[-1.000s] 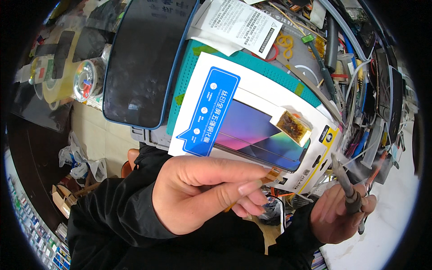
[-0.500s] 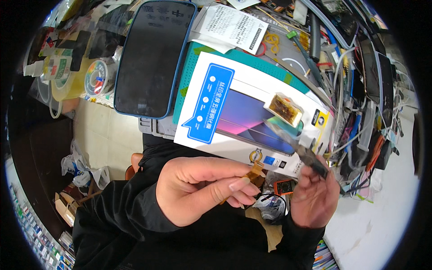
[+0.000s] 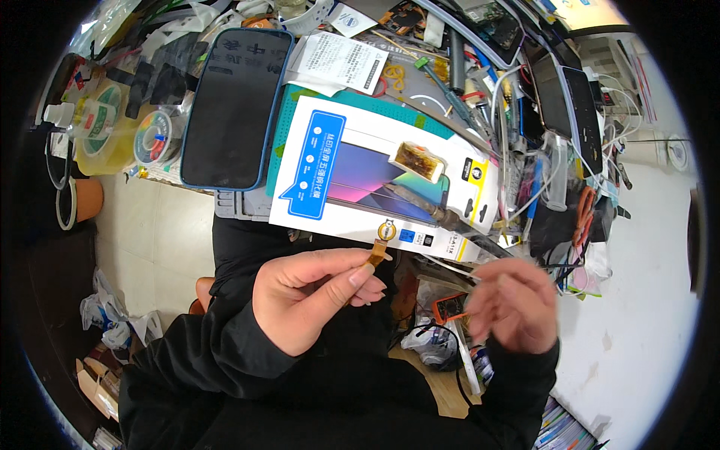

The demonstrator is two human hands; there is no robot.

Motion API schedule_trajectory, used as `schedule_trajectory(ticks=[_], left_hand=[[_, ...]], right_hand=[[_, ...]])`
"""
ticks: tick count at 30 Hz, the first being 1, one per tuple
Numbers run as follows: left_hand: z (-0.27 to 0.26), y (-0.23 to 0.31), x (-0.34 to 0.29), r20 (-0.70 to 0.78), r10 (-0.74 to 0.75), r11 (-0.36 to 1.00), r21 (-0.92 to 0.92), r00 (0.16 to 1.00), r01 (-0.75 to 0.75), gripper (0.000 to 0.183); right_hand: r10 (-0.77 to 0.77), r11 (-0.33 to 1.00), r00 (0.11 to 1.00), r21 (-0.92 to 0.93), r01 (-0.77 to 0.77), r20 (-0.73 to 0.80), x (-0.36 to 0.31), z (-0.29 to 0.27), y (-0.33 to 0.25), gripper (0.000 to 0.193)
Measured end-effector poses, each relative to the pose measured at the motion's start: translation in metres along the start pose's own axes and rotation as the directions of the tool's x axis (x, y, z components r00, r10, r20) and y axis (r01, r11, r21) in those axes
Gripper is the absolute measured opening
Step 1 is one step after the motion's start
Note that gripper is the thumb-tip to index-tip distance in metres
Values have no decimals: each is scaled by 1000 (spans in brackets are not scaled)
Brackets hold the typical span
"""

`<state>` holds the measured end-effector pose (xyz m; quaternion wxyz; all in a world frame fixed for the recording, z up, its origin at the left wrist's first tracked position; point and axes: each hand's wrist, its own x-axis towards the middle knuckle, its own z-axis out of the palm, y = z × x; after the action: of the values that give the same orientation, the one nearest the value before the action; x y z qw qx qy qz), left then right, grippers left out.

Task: The person disassembles a smartphone, removes a ribbon cable, and uses a soldering iron and tweezers to work on the cable's connector. They then reposition the cable and continue soldering on the phone's internal components.

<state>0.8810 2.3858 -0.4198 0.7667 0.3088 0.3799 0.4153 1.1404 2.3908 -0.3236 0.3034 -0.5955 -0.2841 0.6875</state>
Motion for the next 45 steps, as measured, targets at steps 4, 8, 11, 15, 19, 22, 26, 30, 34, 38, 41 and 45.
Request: schedule_trajectory(ticks=[4,8,11,15,19,22,26,30,34,38,41,45], left_hand=[[4,-4,4,-2,-17,999,-29,1000,17,25],[7,-4,7,-15,-49,997,-58,999,48,27],[7,-3,8,-49,-61,995,-80,997,57,28],[7,-3,11,-49,-77,992,-103,996,72,27],[10,-5,16,-54,-90,992,-94,994,84,27],[11,-4,18,-62,-84,994,-76,995,79,27],[12,-4,21,-73,-113,991,-80,991,107,28],[15,-2,24,-66,-154,985,-88,986,148,29],[18,3,28,-49,-218,972,-99,975,213,29],[21,10,31,-60,-319,942,-129,946,310,28],[24,12,34,-67,-312,944,-136,948,301,28],[24,13,36,-85,-371,921,-162,925,354,28]], right_hand=[[-737,455,674,-776,437,-52,30,10,-22,22],[-724,-143,601,-926,350,339,106,-7,-44,25],[-683,-243,594,-899,363,425,132,-11,-46,25],[-633,-285,664,-917,278,398,135,-2,-50,15],[-634,-294,676,-926,237,375,134,1,-55,12],[-626,-300,674,-918,258,393,131,-3,-58,19],[-631,-289,620,-883,371,467,119,-6,-61,26],[-717,-93,608,-912,400,340,102,-8,-61,30],[-829,272,553,-802,532,86,85,-21,-49,39],[-842,405,534,-740,537,-74,59,-41,-40,21],[-748,599,659,-508,619,-78,39,-45,-27,20],[-601,793,771,-278,542,-211,19,-32,3,34]])
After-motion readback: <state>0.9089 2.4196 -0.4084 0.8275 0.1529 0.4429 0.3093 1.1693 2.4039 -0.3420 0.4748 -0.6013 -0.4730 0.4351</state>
